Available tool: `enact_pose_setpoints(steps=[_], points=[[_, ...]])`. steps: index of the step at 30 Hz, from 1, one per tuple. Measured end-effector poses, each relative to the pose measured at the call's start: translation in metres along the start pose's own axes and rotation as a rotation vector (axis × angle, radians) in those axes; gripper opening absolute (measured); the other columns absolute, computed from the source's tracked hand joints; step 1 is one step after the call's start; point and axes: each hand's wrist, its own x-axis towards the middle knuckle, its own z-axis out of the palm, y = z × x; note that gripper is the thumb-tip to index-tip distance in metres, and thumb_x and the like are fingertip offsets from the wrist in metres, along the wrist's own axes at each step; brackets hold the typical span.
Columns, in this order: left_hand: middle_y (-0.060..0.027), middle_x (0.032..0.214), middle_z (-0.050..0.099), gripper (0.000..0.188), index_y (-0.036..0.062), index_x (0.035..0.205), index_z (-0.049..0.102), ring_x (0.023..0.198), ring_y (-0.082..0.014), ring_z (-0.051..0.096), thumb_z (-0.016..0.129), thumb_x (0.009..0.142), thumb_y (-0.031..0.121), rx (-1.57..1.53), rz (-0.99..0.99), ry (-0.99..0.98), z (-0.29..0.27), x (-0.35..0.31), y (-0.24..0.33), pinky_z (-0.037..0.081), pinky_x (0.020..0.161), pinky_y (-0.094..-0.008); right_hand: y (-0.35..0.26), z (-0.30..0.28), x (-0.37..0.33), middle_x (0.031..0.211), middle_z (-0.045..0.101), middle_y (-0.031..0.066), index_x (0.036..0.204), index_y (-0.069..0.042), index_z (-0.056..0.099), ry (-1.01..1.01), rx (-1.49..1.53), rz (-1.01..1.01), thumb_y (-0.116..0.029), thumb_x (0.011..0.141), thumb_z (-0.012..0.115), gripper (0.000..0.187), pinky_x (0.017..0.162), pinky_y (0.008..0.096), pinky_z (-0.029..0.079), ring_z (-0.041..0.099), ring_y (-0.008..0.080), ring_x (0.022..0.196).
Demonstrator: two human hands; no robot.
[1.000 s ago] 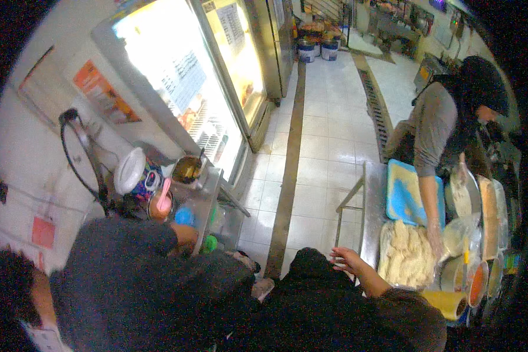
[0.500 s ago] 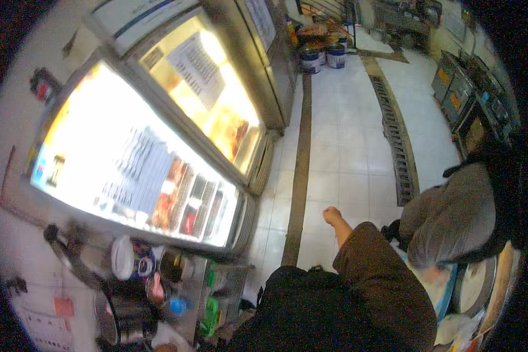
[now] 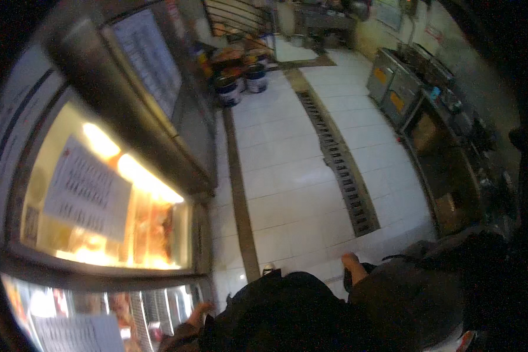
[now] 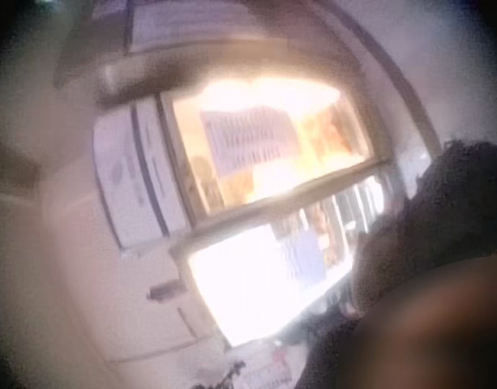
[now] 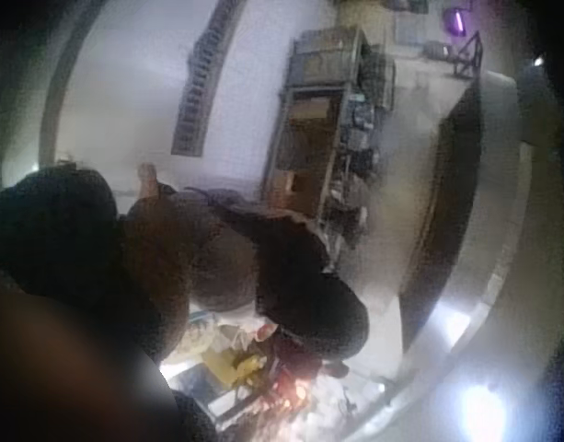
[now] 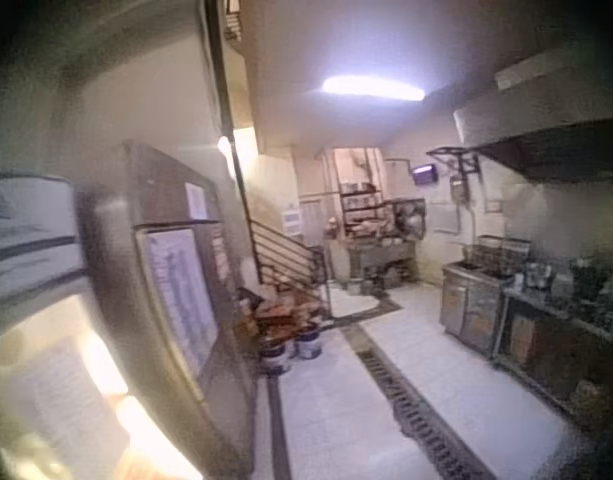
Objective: The person assembles multiple food orders by placing fried chicken pieces into paper containers, adding sauces and condiments, and including small packets. The person then places the completed orders into plastic bags.
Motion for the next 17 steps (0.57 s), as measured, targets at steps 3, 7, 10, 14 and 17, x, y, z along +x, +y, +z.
enact_pose_setpoints(steps=[3,7,10,14,17], points=[[-0.0170,0.130,0.066,0.043,0.0135,0.136,0.061,0.117,-0.0325,0.065,0.054,0.100,0.036,0.461,0.159,0.137,-0.162,0.142,0.126,0.051,0.101,-0.0477,0.040,-0.027,-0.036,0.102,0.073,0.0202,0.105,-0.003,0.072,-0.112,0.295,0.381,-0.030,0.098,0.053,0.034,0.085,0.0482,0.055,0.069,0.0393,0.096],[-0.0172,0.131,0.066,0.044,0.0139,0.137,0.060,0.117,-0.0325,0.066,0.055,0.099,0.035,0.682,0.389,0.457,-0.328,0.316,0.406,0.051,0.102,-0.0480,0.043,-0.055,-0.048,0.105,0.072,0.0207,0.108,-0.005,0.072,-0.157,0.482,0.572,-0.031,0.097,0.054,0.033,0.087,0.0482,0.054,0.069,0.0394,0.098],[-0.0139,0.123,0.068,0.040,0.0094,0.133,0.060,0.107,-0.0255,0.067,0.063,0.100,0.031,-0.123,0.795,0.333,-0.343,0.396,0.614,0.054,0.095,-0.0418,0.037,-0.076,-0.011,0.107,0.072,0.0210,0.110,-0.006,0.071,-0.205,0.544,0.627,-0.032,0.097,0.055,0.033,0.089,0.0482,0.054,0.069,0.0396,0.099],[-0.0081,0.121,0.064,0.055,0.0051,0.134,0.054,0.102,-0.0220,0.062,0.059,0.102,0.050,-0.740,0.988,-0.564,-0.274,0.457,0.730,0.051,0.097,-0.0399,-0.011,-0.137,0.101,0.110,0.071,0.0214,0.113,-0.009,0.071,-0.297,0.488,0.543,-0.033,0.096,0.057,0.033,0.091,0.0482,0.054,0.069,0.0397,0.101],[-0.0077,0.116,0.065,0.050,0.0075,0.134,0.056,0.102,-0.0235,0.062,0.055,0.105,0.048,-0.481,0.912,-0.465,-0.242,0.489,0.702,0.051,0.096,-0.0422,-0.074,-0.203,0.253,0.113,0.071,0.0217,0.115,-0.010,0.070,-0.319,0.296,0.300,-0.034,0.095,0.058,0.033,0.092,0.0482,0.054,0.068,0.0399,0.103]])
